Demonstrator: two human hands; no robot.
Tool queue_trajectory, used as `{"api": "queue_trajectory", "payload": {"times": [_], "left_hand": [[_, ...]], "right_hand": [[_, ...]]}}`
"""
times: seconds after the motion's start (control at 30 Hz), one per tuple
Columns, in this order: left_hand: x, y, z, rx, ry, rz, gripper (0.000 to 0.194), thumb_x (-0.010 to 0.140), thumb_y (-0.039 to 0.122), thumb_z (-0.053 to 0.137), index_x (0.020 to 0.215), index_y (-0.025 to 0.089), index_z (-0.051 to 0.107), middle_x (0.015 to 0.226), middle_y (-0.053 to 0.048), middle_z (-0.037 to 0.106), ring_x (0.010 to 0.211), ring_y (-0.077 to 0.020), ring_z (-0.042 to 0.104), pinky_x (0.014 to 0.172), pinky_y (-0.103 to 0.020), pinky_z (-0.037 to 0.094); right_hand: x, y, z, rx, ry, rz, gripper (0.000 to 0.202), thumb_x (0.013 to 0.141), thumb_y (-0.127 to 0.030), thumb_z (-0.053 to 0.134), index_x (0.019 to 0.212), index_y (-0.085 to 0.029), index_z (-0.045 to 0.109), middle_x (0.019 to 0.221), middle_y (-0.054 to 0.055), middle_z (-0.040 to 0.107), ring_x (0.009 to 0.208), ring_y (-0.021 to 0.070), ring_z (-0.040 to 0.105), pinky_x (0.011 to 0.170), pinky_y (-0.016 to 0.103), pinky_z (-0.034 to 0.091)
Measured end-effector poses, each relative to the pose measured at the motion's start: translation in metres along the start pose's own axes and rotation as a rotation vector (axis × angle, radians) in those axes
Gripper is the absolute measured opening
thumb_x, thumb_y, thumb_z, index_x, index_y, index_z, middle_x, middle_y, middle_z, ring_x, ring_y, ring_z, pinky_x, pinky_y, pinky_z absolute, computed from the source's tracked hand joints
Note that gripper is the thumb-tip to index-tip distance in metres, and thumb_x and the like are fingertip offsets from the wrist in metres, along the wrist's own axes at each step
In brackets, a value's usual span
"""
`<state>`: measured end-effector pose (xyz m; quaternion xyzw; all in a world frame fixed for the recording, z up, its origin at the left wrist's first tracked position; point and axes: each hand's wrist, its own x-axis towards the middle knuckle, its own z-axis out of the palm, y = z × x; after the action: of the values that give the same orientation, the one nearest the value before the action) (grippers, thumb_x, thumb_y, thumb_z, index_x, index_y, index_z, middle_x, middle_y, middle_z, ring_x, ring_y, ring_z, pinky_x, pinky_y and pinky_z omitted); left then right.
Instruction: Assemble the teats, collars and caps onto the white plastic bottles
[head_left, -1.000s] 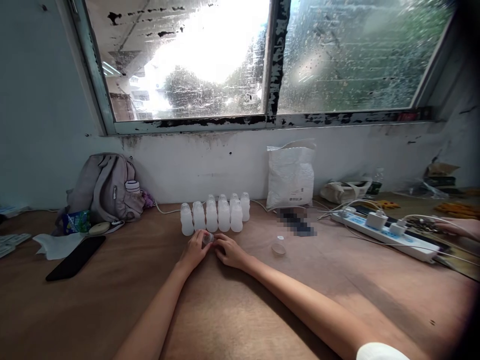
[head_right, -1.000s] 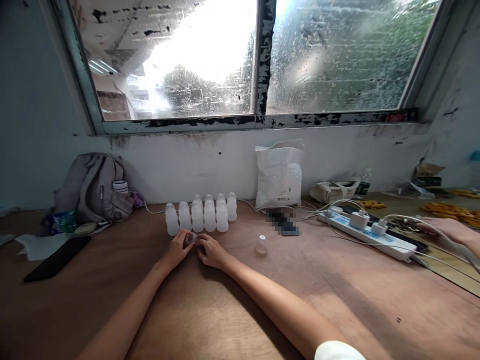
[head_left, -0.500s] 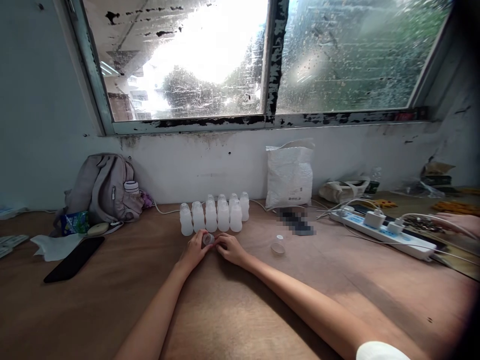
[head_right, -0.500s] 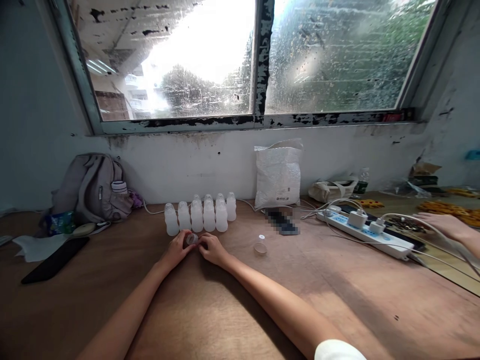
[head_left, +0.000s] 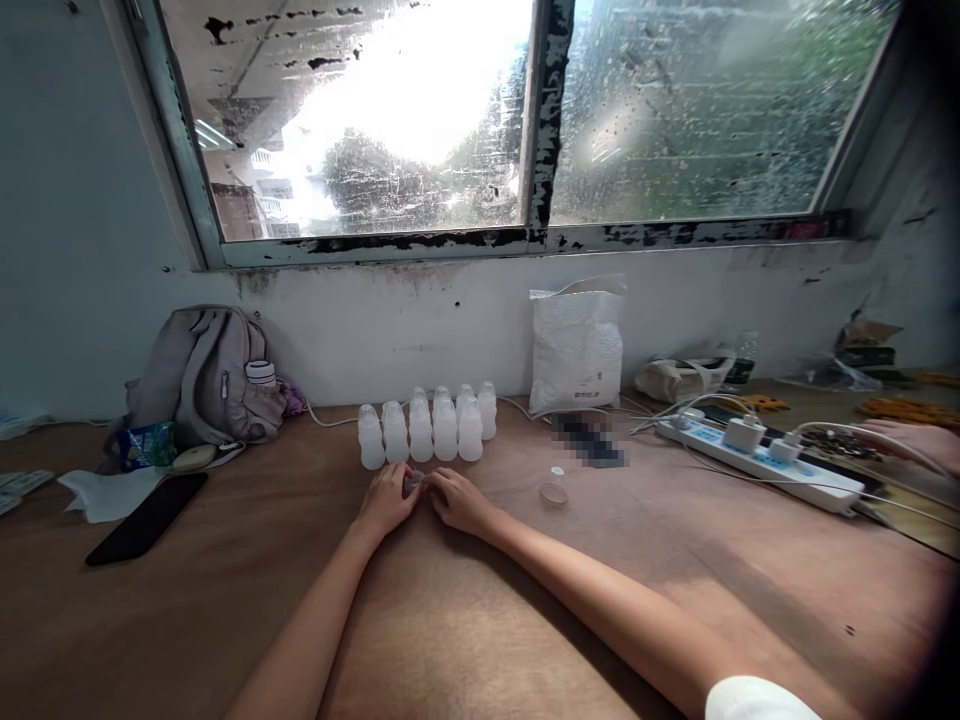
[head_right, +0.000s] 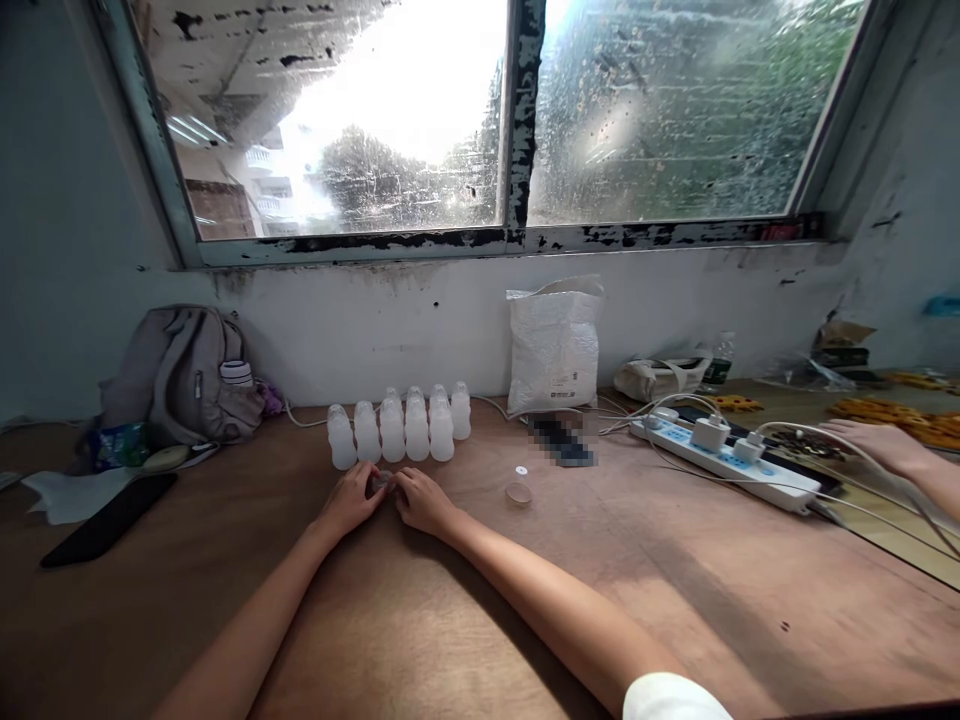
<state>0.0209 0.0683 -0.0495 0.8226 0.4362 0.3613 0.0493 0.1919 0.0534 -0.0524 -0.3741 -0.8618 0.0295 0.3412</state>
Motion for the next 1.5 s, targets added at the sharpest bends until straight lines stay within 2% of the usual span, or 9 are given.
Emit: {"api": "queue_trajectory", "payload": {"times": [0.3, 0.47, 0.67, 0.77, 0.97, 1.07, 1.13, 1.27, 1.5], "left_hand": [[0.001, -0.001, 0.0, -0.096, -0.013, 0.015, 0.019, 0.077, 0.028, 0.051, 0.094, 0.02, 0.056, 0.094, -0.006, 0.059, 0.09, -0.0206, 0.053, 0.08, -0.034, 0.042], [0.004, -0.002, -0.001, -0.203, 0.015, -0.012, 0.014, 0.078, 0.025, 0.05, 0.085, 0.02, 0.061, 0.087, -0.005, 0.061, 0.086, -0.0197, 0.055, 0.081, -0.034, 0.042], [0.008, -0.002, -0.002, -0.381, 0.112, -0.131, 0.017, 0.079, 0.031, 0.049, 0.081, 0.019, 0.061, 0.082, -0.004, 0.063, 0.079, -0.0185, 0.057, 0.076, -0.033, 0.045], [0.01, -0.002, 0.001, -0.497, 0.135, -0.221, 0.022, 0.078, 0.035, 0.049, 0.081, 0.017, 0.061, 0.081, -0.005, 0.065, 0.076, -0.0178, 0.059, 0.071, -0.031, 0.047], [0.01, 0.002, 0.007, -0.746, 0.048, -0.378, 0.036, 0.079, 0.04, 0.048, 0.102, 0.012, 0.054, 0.077, -0.007, 0.067, 0.07, -0.0179, 0.064, 0.062, -0.029, 0.052], [0.008, 0.008, 0.005, -0.837, 0.002, -0.412, 0.042, 0.084, 0.041, 0.038, 0.112, 0.011, 0.047, 0.082, -0.009, 0.067, 0.073, -0.0176, 0.065, 0.064, -0.031, 0.053], [0.007, 0.011, 0.003, -0.879, -0.03, -0.407, 0.041, 0.084, 0.039, 0.04, 0.114, 0.013, 0.046, 0.088, -0.009, 0.067, 0.079, -0.0181, 0.065, 0.069, -0.031, 0.053], [0.007, 0.014, 0.003, -0.893, -0.083, -0.362, 0.037, 0.074, 0.026, 0.058, 0.109, 0.015, 0.052, 0.094, -0.008, 0.067, 0.087, -0.0197, 0.063, 0.076, -0.032, 0.052], [0.008, 0.016, 0.008, -0.704, -0.046, -0.3, 0.023, 0.077, 0.023, 0.049, 0.096, 0.015, 0.057, 0.092, -0.007, 0.067, 0.075, -0.0179, 0.064, 0.062, -0.029, 0.054]], "right_hand": [[0.0, -0.004, -0.006, -0.031, -0.023, 0.006, 0.028, 0.074, -0.006, 0.045, 0.098, -0.016, 0.054, 0.091, 0.007, 0.056, 0.086, 0.0174, 0.052, 0.078, 0.029, 0.042], [0.0, -0.003, -0.004, -0.045, 0.002, 0.027, 0.026, 0.075, -0.007, 0.043, 0.099, -0.014, 0.052, 0.093, 0.008, 0.056, 0.088, 0.0185, 0.052, 0.079, 0.03, 0.042], [0.0, -0.002, -0.004, 0.005, 0.106, 0.082, 0.043, 0.075, -0.006, 0.042, 0.116, -0.015, 0.039, 0.107, 0.01, 0.053, 0.092, 0.0181, 0.053, 0.08, 0.03, 0.043], [-0.001, -0.004, -0.005, -0.006, 0.105, 0.075, 0.04, 0.078, -0.01, 0.042, 0.117, -0.016, 0.038, 0.108, 0.01, 0.052, 0.092, 0.0182, 0.054, 0.079, 0.03, 0.044], [0.0, -0.005, -0.007, 0.079, 0.118, 0.104, 0.017, 0.086, -0.025, 0.041, 0.099, -0.017, 0.048, 0.092, 0.007, 0.058, 0.07, 0.0138, 0.057, 0.067, 0.026, 0.045], [0.002, -0.002, -0.006, 0.212, 0.155, 0.177, 0.014, 0.084, -0.029, 0.045, 0.09, -0.017, 0.049, 0.078, 0.004, 0.06, 0.066, 0.0135, 0.056, 0.063, 0.024, 0.045], [0.004, 0.0, -0.006, 0.297, 0.179, 0.217, 0.015, 0.084, -0.03, 0.045, 0.088, -0.017, 0.05, 0.073, 0.002, 0.061, 0.064, 0.0136, 0.057, 0.061, 0.024, 0.045], [0.006, 0.003, -0.008, 0.351, 0.2, 0.253, 0.019, 0.084, -0.031, 0.044, 0.089, -0.016, 0.053, 0.072, 0.003, 0.062, 0.062, 0.0135, 0.057, 0.058, 0.024, 0.045], [0.005, 0.003, -0.01, 0.401, 0.184, 0.235, 0.018, 0.079, -0.027, 0.05, 0.09, -0.015, 0.058, 0.078, 0.005, 0.065, 0.068, 0.0146, 0.06, 0.061, 0.024, 0.047]]}}
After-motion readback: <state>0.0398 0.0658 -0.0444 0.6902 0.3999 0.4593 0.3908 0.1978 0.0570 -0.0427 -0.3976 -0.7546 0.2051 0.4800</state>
